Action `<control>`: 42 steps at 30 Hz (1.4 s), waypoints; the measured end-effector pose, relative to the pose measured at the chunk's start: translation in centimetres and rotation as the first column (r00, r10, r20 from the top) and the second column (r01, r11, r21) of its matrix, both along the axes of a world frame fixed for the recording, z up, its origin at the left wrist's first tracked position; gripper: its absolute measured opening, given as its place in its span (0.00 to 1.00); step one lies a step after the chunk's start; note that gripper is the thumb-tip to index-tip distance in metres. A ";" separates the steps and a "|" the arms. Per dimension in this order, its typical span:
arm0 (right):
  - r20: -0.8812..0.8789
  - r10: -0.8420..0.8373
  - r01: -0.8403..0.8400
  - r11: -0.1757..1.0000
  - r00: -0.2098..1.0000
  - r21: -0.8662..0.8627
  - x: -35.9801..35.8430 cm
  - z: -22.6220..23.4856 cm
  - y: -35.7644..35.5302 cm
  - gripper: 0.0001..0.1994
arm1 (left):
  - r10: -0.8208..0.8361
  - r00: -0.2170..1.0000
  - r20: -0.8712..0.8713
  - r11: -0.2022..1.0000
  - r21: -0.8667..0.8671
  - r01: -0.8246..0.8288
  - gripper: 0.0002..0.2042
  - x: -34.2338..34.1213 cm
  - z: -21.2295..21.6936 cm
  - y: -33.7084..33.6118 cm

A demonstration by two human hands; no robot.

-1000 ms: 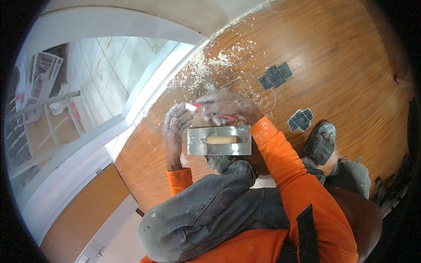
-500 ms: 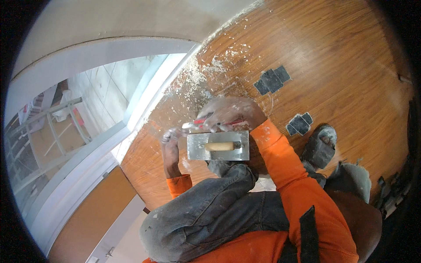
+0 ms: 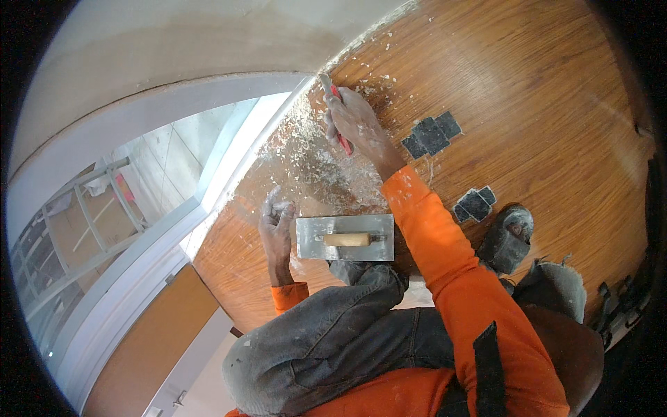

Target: The person sits on the floor and uses a small scraper to remove material from the base of a wall near a glass door. They hold a larger metal trowel in their left hand while scraping with their right hand. The person occasionally stands to scrape higher sections of the wall before returning to the floor.

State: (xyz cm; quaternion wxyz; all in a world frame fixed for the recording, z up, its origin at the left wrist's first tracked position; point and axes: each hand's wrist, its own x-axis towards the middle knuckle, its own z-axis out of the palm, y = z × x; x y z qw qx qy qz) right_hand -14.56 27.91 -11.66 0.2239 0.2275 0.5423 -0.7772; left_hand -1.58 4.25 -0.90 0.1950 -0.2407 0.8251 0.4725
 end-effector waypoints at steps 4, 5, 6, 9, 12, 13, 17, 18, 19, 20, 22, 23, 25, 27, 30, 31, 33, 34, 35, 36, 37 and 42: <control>0.021 0.060 -0.062 0.996 0.998 0.071 -0.7 0.3 -0.2 0.15 | 0.014 1.000 -0.014 1.000 -0.008 -0.014 0.24 0.5 -0.4 -1.1; 0.026 0.077 -0.079 0.992 0.997 0.101 -0.8 0.3 -0.3 0.15 | 0.031 0.999 -0.016 1.000 0.001 -0.031 0.23 0.6 -0.4 -1.1; 0.028 0.093 -0.096 0.987 0.995 0.131 -1.0 0.1 -0.4 0.16 | 0.048 0.999 -0.020 0.999 0.010 -0.048 0.23 0.5 -0.5 -1.0; -0.001 0.079 -0.078 0.982 0.997 0.170 -1.1 -0.3 -0.7 0.17 | 0.058 0.998 -0.039 0.998 0.023 -0.057 0.21 0.5 -0.4 -1.0; -0.025 0.130 -0.117 0.950 0.991 0.288 -1.6 -0.4 -0.6 0.16 | 0.064 0.996 -0.055 0.997 0.053 -0.061 0.21 0.7 -0.7 -1.5; -0.033 0.132 -0.117 0.949 0.991 0.292 -1.6 -0.3 -0.6 0.16 | 0.061 0.997 -0.057 0.997 0.049 -0.058 0.22 0.7 -0.8 -1.5; -0.055 0.148 -0.126 0.950 0.987 0.286 -1.4 2.0 -0.4 0.18 | 0.056 0.997 -0.055 0.998 0.034 -0.054 0.24 1.0 -0.5 -1.4; -0.060 0.154 -0.132 0.951 0.986 0.280 -1.2 2.6 -0.3 0.19 | 0.056 0.997 -0.053 0.998 0.032 -0.055 0.24 1.1 -0.5 -1.4; -0.105 0.150 -0.117 0.956 0.983 0.270 -0.8 2.7 -0.1 0.19 | 0.060 0.996 -0.060 0.998 0.027 -0.059 0.23 1.1 -0.6 -1.5; -0.150 0.147 -0.105 0.961 0.978 0.255 -0.5 2.9 0.3 0.18 | 0.065 0.996 -0.065 0.998 0.019 -0.064 0.22 1.0 -0.4 -1.5; -0.129 0.124 -0.093 0.971 0.984 0.220 -0.1 3.4 1.1 0.17 | 0.070 0.996 -0.062 0.998 -0.004 -0.070 0.21 0.6 -0.1 -1.0; -0.064 0.108 -0.093 0.976 0.992 0.195 0.1 3.8 1.4 0.16 | 0.071 0.996 -0.054 0.997 -0.025 -0.073 0.22 0.5 0.1 -0.8; 0.000 0.091 -0.089 0.984 0.996 0.156 0.1 3.7 1.6 0.16 | 0.049 0.998 -0.047 0.997 -0.051 -0.051 0.21 0.5 0.3 -0.5; -0.005 0.096 -0.095 0.988 0.995 0.121 -0.1 2.3 0.7 0.16 | 0.010 0.999 -0.048 0.997 -0.070 -0.013 0.20 0.9 0.2 -1.0; 0.003 0.047 -0.047 0.994 0.999 0.102 -0.6 1.3 0.0 0.16 | 0.032 0.998 -0.051 0.999 -0.024 -0.034 0.20 0.9 -0.1 -1.1; 0.008 0.062 -0.063 0.992 0.998 0.109 -0.8 1.4 0.0 0.15 | 0.037 0.998 -0.053 0.999 -0.018 -0.038 0.20 0.9 -0.1 -1.1; 0.017 0.091 -0.092 0.988 0.996 0.124 -1.2 1.6 0.1 0.14 | 0.045 0.997 -0.056 0.999 -0.005 -0.046 0.20 1.0 -0.2 -1.2; 0.018 0.093 -0.095 0.989 0.995 0.115 -1.3 1.9 0.0 0.14 | 0.049 0.997 -0.053 0.999 -0.006 -0.049 0.20 1.1 -0.2 -1.3; 0.020 0.095 -0.096 0.990 0.995 0.107 -1.3 2.2 0.0 0.13 | 0.051 0.997 -0.049 0.999 -0.006 -0.052 0.20 1.1 -0.2 -1.4; 0.022 0.092 -0.094 0.990 0.995 0.101 -1.3 2.3 0.1 0.12 | 0.050 0.998 -0.045 0.999 -0.004 -0.051 0.20 1.0 -0.1 -1.3; -0.003 0.076 -0.075 0.993 0.997 0.091 -1.1 2.1 0.1 0.14 | 0.042 0.998 -0.039 0.999 -0.016 -0.043 0.20 0.9 -0.1 -1.1; -0.166 0.038 -0.054 0.994 0.985 -0.093 1.5 3.5 0.9 0.17 | 0.019 0.995 -0.102 1.000 -0.004 -0.020 0.23 0.4 0.3 -1.2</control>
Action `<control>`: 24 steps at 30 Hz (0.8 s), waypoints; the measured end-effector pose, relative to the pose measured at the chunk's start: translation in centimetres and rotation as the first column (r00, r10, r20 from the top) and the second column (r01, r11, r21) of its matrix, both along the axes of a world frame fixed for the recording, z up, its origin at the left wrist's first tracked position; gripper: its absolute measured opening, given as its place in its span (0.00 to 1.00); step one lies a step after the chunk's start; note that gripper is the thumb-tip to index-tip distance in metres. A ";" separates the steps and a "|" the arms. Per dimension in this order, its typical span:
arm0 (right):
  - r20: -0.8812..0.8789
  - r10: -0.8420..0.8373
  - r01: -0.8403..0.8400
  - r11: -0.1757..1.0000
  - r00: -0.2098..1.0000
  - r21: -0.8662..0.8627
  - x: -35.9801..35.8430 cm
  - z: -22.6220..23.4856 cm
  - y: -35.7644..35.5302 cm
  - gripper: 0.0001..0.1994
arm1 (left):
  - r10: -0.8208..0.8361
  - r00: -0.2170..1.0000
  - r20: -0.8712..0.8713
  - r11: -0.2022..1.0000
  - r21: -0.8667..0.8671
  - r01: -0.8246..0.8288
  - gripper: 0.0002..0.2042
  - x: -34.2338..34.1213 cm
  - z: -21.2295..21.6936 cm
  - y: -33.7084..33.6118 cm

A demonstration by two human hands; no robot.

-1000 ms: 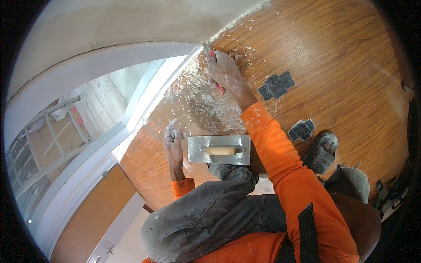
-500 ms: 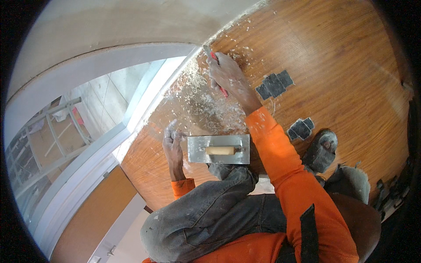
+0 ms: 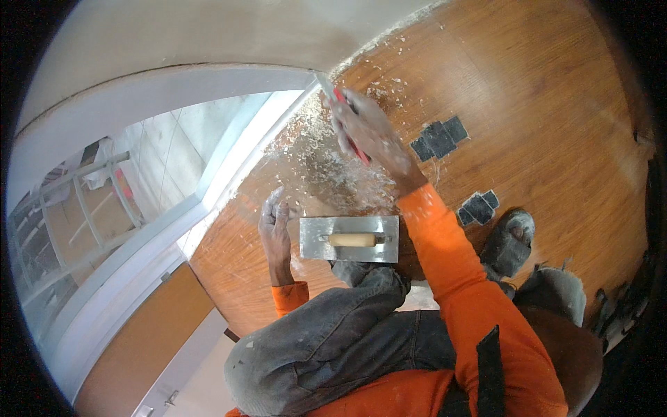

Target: The person sits on the floor and uses a small scraper to remove material from the base of a wall near a glass door. They hold a larger metal trowel in their left hand while scraping with their right hand. The person occasionally stands to scrape higher sections of the wall before returning to the floor.

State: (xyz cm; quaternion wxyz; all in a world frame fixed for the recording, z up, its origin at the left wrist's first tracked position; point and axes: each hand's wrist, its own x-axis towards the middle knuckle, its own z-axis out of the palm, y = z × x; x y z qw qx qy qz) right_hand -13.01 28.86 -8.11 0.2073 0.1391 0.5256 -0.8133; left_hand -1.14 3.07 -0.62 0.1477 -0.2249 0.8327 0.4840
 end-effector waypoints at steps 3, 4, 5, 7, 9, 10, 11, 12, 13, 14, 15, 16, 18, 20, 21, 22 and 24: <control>-0.108 0.399 -0.404 0.915 0.911 -0.024 2.3 1.3 0.2 0.20 | 0.093 0.992 -0.082 0.970 0.234 -0.072 0.24 -1.3 0.6 1.5; -0.148 0.516 -0.525 0.850 0.844 -0.031 2.8 1.7 -0.2 0.20 | 0.111 0.989 -0.094 0.957 0.280 -0.081 0.22 -1.6 1.0 2.4; -0.189 0.623 -0.639 0.769 0.759 -0.032 3.1 2.1 -0.6 0.20 | 0.131 0.986 -0.106 0.942 0.325 -0.090 0.20 -1.9 1.6 3.3; -0.248 0.724 -0.743 0.669 0.644 0.022 4.0 2.9 -1.5 0.21 | 0.072 0.994 -0.084 0.960 0.275 -0.046 0.16 -2.3 2.1 3.1; -0.281 0.749 -0.750 0.649 0.600 0.129 4.6 3.5 -2.3 0.21 | -0.055 0.998 -0.002 0.994 0.092 0.055 0.13 -1.8 2.3 1.5; -0.293 0.779 -0.760 0.617 0.554 0.203 4.1 4.3 -2.0 0.20 | -0.034 0.999 0.017 0.998 0.058 0.033 0.11 -1.7 3.0 1.8; -0.264 0.809 -0.800 0.575 0.525 0.171 3.8 4.8 -1.7 0.20 | -0.061 0.997 0.044 0.995 0.077 0.058 0.11 -1.6 3.3 1.7; -0.229 0.839 -0.836 0.531 0.494 0.138 3.7 5.1 -1.2 0.20 | -0.091 0.993 0.073 0.991 0.101 0.083 0.11 -1.3 3.4 1.6; -0.191 0.866 -0.868 0.486 0.461 0.105 3.7 5.4 -0.6 0.20 | -0.122 0.987 0.102 0.986 0.127 0.108 0.11 -1.2 3.4 1.3; -0.181 0.871 -0.858 0.486 0.457 0.169 3.5 6.3 0.2 0.21 | -0.156 0.981 0.112 0.985 0.087 0.147 0.11 -1.1 3.3 0.7; -0.154 0.856 -0.834 0.516 0.494 0.196 3.5 6.6 0.9 0.21 | -0.091 0.994 0.055 0.989 0.121 0.084 0.11 -0.8 3.2 0.2; -0.128 0.838 -0.808 0.545 0.530 0.225 3.5 6.8 1.7 0.22 | -0.022 1.000 0.000 0.987 0.161 0.022 0.11 -0.4 3.0 -0.3; -0.206 0.775 -0.694 0.628 0.597 0.352 2.1 9.0 3.6 0.25 | 0.061 0.995 -0.073 0.987 0.153 -0.049 0.11 -0.1 2.5 -2.0; -0.160 0.600 -0.497 0.761 0.784 0.417 1.3 12.4 4.7 0.25 | 0.081 0.993 -0.087 0.996 0.047 -0.077 0.15 0.2 2.1 -4.7; -0.195 0.523 -0.407 0.807 0.830 0.428 1.1 13.8 5.2 0.24 | 0.079 0.987 -0.139 0.997 0.033 -0.075 0.18 0.1 2.4 -3.9; -0.229 0.442 -0.312 0.841 0.867 0.442 0.9 15.2 5.8 0.24 | 0.073 0.980 -0.186 0.997 0.021 -0.070 0.22 -0.3 3.5 -2.8; -0.407 0.341 -0.177 0.904 0.848 0.389 0.3 18.3 6.5 0.22 | 0.056 0.974 -0.218 0.998 0.008 -0.055 0.27 -0.2 3.7 -2.2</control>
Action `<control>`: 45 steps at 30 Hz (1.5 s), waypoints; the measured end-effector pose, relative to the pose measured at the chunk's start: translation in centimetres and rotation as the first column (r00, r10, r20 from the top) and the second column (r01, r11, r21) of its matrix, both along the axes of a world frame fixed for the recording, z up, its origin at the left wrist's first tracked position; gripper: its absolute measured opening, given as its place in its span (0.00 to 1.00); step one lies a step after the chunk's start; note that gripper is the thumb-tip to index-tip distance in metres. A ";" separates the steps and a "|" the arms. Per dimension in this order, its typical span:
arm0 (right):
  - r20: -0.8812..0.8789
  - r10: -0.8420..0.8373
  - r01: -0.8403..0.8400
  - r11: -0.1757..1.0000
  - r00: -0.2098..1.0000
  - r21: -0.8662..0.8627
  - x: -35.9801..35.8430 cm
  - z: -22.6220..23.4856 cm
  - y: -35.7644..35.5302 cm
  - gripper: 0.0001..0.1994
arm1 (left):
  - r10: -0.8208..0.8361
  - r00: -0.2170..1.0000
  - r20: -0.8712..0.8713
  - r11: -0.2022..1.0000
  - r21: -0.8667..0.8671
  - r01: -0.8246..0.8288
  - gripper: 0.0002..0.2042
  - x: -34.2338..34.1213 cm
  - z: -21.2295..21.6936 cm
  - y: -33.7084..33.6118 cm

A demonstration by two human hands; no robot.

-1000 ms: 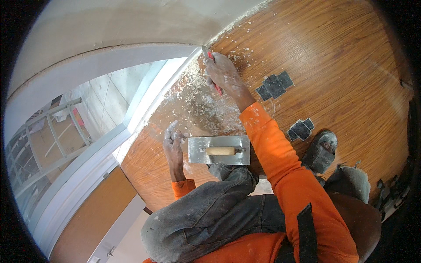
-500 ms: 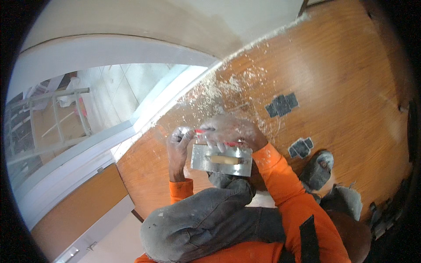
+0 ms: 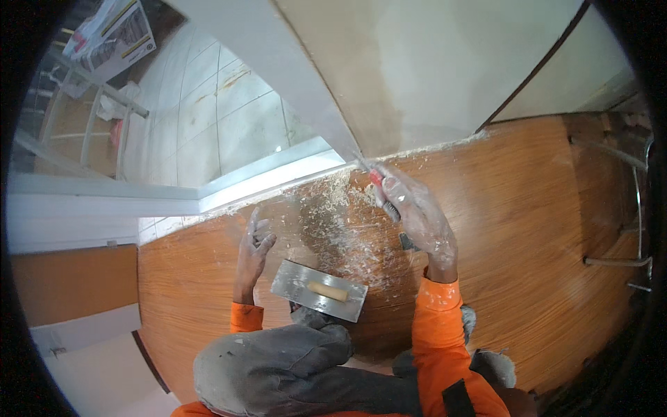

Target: The person sits on the floor and uses a small scraper to remove material from the base of a wall near a glass door. They hold a larger metal trowel in their left hand while scraping with their right hand. The person occasionally stands to scrape higher sections of the wall before returning to the floor.

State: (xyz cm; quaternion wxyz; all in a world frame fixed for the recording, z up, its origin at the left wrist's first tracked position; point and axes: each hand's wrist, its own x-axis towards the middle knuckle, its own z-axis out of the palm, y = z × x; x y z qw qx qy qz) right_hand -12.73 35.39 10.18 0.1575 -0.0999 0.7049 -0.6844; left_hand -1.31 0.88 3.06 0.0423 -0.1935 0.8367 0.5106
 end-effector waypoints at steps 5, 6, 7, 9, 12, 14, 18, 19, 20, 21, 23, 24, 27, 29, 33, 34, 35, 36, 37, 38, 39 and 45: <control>-0.353 -0.218 0.266 0.959 0.910 0.095 -1.2 0.5 -0.3 0.18 | -0.069 0.993 0.091 0.997 0.033 0.066 0.28 0.8 -0.1 0.1; -0.284 -0.257 0.292 0.953 0.924 0.087 -1.0 0.9 -0.9 0.17 | -0.074 0.993 0.087 0.996 0.056 0.069 0.27 1.3 -0.1 -0.2; -0.213 -0.296 0.319 0.945 0.931 0.079 -0.8 1.2 -1.4 0.16 | -0.080 0.993 0.083 0.994 0.077 0.074 0.27 1.7 -0.1 -0.5; -0.360 -0.294 0.372 0.913 0.885 0.168 -1.3 0.8 -2.2 0.16 | -0.091 0.993 0.082 0.992 0.091 0.083 0.26 2.2 -0.1 -0.6; -0.441 -0.304 0.430 0.876 0.844 0.219 -1.7 1.3 -3.6 0.16 | -0.098 0.990 0.098 0.993 0.075 0.090 0.25 2.5 -0.1 -0.6; -0.447 -0.313 0.444 0.867 0.838 0.226 -1.7 2.1 -5.0 0.16 | -0.090 0.989 0.121 0.994 0.067 0.082 0.24 2.9 0.1 -1.2; -0.586 -0.328 0.521 0.831 0.741 0.195 -2.8 2.6 -6.5 0.16 | -0.099 0.988 0.115 0.992 0.095 0.088 0.23 2.6 0.2 -0.6; -0.642 -0.331 0.544 0.824 0.692 0.161 -3.1 2.5 -6.8 0.16 | -0.098 0.988 0.121 0.992 0.086 0.088 0.23 2.7 0.4 -0.5; -0.648 -0.328 0.549 0.819 0.687 0.167 -3.1 2.6 -7.0 0.17 | -0.096 0.987 0.127 0.993 0.078 0.087 0.23 2.7 0.5 -0.5; -0.654 -0.326 0.555 0.814 0.682 0.173 -3.2 2.7 -7.2 0.17 | -0.094 0.987 0.131 0.993 0.078 0.085 0.23 2.7 0.4 -0.6; -0.659 -0.315 0.556 0.809 0.683 0.191 -3.4 2.7 -7.4 0.17 | -0.089 0.986 0.140 0.994 0.081 0.078 0.23 2.6 0.1 -0.7; -0.655 -0.307 0.551 0.810 0.690 0.201 -3.4 2.7 -7.6 0.17 | -0.089 0.987 0.136 0.993 0.084 0.078 0.23 2.7 0.0 -0.9; -0.688 -0.314 0.558 0.815 0.654 0.158 -3.7 1.7 -8.1 0.17 | -0.087 0.988 0.129 0.993 0.089 0.076 0.23 3.0 -0.3 -1.5; -0.673 -0.305 0.545 0.820 0.674 0.174 -3.5 0.9 -8.3 0.17 | -0.081 0.989 0.127 0.994 0.084 0.071 0.24 3.1 -0.4 -1.6; -0.554 -0.271 0.488 0.822 0.787 0.292 -3.1 -1.0 -8.5 0.16 | -0.075 0.990 0.120 0.993 0.103 0.062 0.24 2.9 -0.2 -1.2; -0.528 -0.270 0.478 0.822 0.805 0.309 -3.0 -1.7 -8.6 0.16 | -0.078 0.989 0.123 0.994 0.091 0.067 0.24 2.9 -0.3 -1.4; -0.508 -0.269 0.472 0.819 0.818 0.326 -2.9 -2.4 -8.6 0.16 | -0.082 0.989 0.125 0.994 0.079 0.073 0.24 2.9 -0.3 -1.5; -0.486 -0.268 0.465 0.815 0.832 0.346 -2.8 -3.1 -8.6 0.15 | -0.081 0.988 0.129 0.994 0.079 0.071 0.24 2.8 -0.3 -1.4; -0.464 -0.268 0.459 0.810 0.844 0.366 -2.6 -3.9 -8.6 0.15 | -0.080 0.988 0.133 0.994 0.079 0.070 0.24 2.8 -0.3 -1.2; -0.463 -0.270 0.464 0.801 0.844 0.378 -2.5 -4.9 -8.6 0.15 | -0.081 0.987 0.137 0.994 0.079 0.070 0.24 2.7 -0.3 -1.1; -0.463 -0.272 0.470 0.792 0.844 0.390 -2.6 -6.2 -8.5 0.15 | -0.079 0.987 0.136 0.994 0.085 0.068 0.24 2.6 -0.5 -1.0; -0.331 -0.213 0.367 0.768 0.919 0.524 -2.7 -12.8 -8.2 0.15 | -0.078 0.987 0.142 0.993 0.104 0.063 0.23 2.6 -0.7 -0.8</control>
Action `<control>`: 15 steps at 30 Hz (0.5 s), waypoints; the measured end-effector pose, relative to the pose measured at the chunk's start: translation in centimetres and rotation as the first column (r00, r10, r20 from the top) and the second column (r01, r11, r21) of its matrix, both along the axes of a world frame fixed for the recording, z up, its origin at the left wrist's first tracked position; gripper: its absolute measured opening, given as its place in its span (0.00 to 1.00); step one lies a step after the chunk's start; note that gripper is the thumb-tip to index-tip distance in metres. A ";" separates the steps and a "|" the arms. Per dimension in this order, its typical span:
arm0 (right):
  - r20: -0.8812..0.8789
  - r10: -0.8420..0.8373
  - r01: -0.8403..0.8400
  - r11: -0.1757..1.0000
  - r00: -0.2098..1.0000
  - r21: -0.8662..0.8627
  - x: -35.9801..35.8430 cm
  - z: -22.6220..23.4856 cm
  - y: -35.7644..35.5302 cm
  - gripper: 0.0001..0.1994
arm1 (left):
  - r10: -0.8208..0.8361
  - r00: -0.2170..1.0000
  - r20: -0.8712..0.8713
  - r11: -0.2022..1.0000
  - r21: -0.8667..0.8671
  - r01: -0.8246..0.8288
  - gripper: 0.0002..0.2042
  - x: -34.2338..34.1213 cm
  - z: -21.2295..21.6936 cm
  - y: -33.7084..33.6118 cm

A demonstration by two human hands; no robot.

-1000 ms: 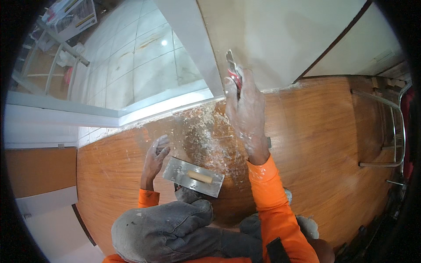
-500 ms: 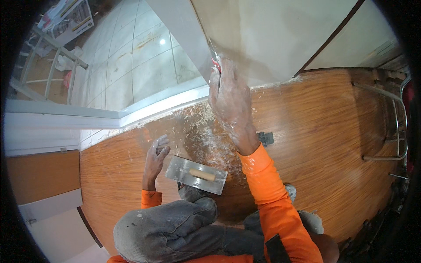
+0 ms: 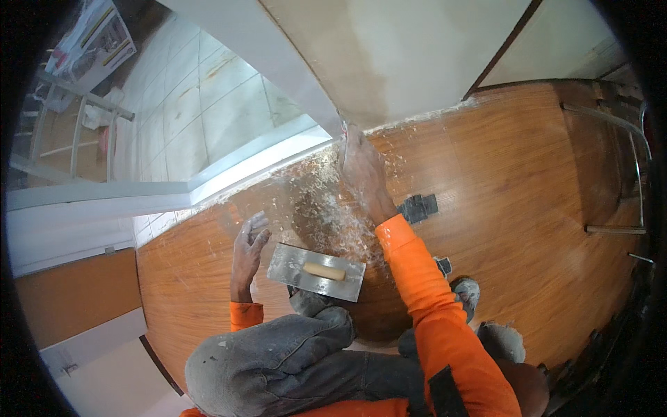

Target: The person sits on the floor and uses a small scraper to remove material from the base of a wall near a glass door. They hold a larger metal trowel in their left hand while scraping with their right hand. The person occasionally stands to scrape higher sections of the wall before returning to the floor.

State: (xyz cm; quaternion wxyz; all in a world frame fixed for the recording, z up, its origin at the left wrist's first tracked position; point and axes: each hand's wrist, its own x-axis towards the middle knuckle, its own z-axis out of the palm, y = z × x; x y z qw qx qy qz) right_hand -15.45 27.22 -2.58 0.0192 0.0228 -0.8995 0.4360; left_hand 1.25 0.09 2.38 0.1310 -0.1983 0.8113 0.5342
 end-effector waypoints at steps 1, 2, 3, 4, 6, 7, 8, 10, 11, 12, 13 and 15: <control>0.040 0.008 -0.009 1.000 0.999 0.023 0.1 -1.0 0.4 0.15 | 0.008 1.000 0.001 1.000 0.016 -0.008 0.23 -0.1 0.0 0.3; 0.108 0.028 -0.034 0.998 0.994 0.057 0.4 -1.8 0.2 0.15 | 0.027 1.000 0.002 0.999 0.025 -0.027 0.23 0.2 0.2 0.1; 0.174 0.041 -0.058 0.994 0.984 0.096 0.6 -2.6 0.3 0.16 | 0.034 0.999 0.000 0.999 0.035 -0.034 0.23 0.3 0.2 -0.1; 0.237 0.046 -0.080 0.987 0.970 0.136 0.8 -3.4 0.8 0.16 | 0.038 0.999 -0.004 0.998 0.048 -0.037 0.23 0.3 0.1 -0.1; 0.156 0.041 -0.064 0.987 0.987 0.145 1.8 -4.9 1.9 0.15 | 0.046 0.999 0.002 0.998 0.048 -0.046 0.23 0.1 0.0 0.0; 0.116 0.041 -0.058 0.987 0.992 0.149 2.1 -5.5 2.4 0.15 | 0.050 0.999 0.013 0.998 0.035 -0.051 0.23 0.0 -0.1 0.0; 0.074 0.035 -0.046 0.989 0.997 0.140 2.2 -6.1 2.7 0.15 | 0.055 0.998 0.024 0.998 0.021 -0.056 0.23 -0.1 -0.3 0.1; 0.001 0.030 -0.030 0.994 1.000 0.108 2.6 -5.1 2.8 0.15 | 0.051 0.998 0.024 0.999 0.009 -0.051 0.23 0.0 -0.3 -0.2; 0.047 0.037 -0.040 0.996 0.998 0.078 2.6 -4.9 2.7 0.15 | 0.049 0.999 0.025 0.999 0.003 -0.049 0.23 0.1 -0.3 -0.3; 0.088 0.038 -0.042 0.998 0.995 0.053 2.0 -4.8 2.9 0.15 | 0.040 0.999 0.026 0.999 -0.002 -0.040 0.23 -0.2 -0.2 -0.1; 0.128 0.040 -0.044 0.999 0.991 0.027 1.6 -4.8 3.1 0.16 | 0.032 0.999 0.027 0.999 -0.008 -0.032 0.23 -0.3 0.0 0.2; 0.215 0.068 -0.065 0.998 0.974 -0.020 0.9 -5.0 3.3 0.16 | 0.008 1.000 0.018 1.000 -0.021 -0.007 0.23 -0.3 0.0 0.3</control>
